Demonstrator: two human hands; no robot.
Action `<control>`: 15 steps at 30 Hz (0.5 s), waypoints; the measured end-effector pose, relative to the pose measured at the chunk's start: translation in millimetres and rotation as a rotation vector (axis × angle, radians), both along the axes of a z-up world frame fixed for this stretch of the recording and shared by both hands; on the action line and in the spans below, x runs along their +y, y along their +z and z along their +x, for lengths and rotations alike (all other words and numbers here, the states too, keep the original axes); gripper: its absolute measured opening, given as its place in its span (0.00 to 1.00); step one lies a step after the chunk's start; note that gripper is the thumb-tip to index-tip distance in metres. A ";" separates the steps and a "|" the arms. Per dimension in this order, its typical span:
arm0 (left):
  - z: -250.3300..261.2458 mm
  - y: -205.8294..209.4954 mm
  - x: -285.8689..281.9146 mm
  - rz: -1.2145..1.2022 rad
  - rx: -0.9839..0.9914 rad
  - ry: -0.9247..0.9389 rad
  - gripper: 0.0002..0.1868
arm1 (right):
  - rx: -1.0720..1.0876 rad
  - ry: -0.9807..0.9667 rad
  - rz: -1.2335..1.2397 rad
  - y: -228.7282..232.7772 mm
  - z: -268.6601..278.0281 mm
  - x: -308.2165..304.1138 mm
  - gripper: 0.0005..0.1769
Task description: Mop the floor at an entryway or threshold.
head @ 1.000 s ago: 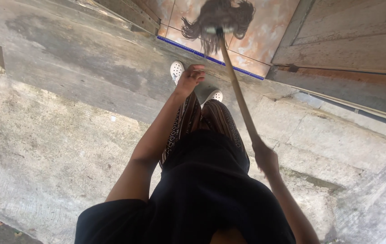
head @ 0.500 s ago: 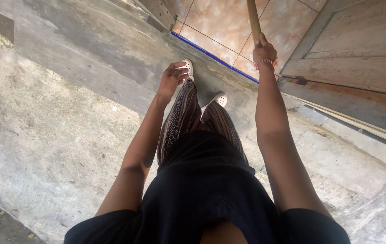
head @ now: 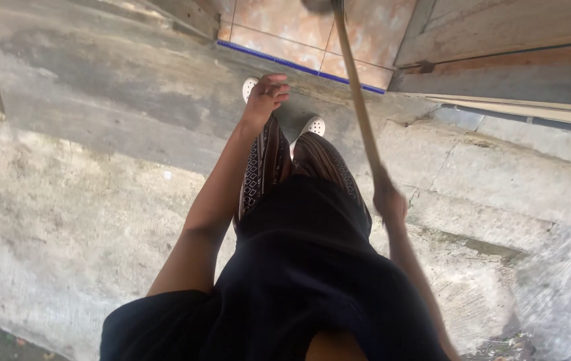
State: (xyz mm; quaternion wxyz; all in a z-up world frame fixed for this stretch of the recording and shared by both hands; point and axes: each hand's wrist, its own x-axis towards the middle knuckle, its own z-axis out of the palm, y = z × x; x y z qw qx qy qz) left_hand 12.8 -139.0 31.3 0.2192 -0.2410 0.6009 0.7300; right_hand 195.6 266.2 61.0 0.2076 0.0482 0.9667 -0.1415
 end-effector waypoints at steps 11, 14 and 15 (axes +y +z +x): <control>-8.3 -24.8 54.4 0.067 0.041 -0.118 0.14 | -0.430 -0.497 -0.042 108.4 76.0 -28.2 0.29; -19.9 -16.0 49.2 0.061 0.069 -0.098 0.15 | -0.258 -0.360 -0.105 8.0 43.9 -2.4 0.29; -17.5 -11.9 47.5 0.050 0.051 -0.099 0.15 | -0.219 -0.311 -0.096 -15.4 21.3 -0.8 0.31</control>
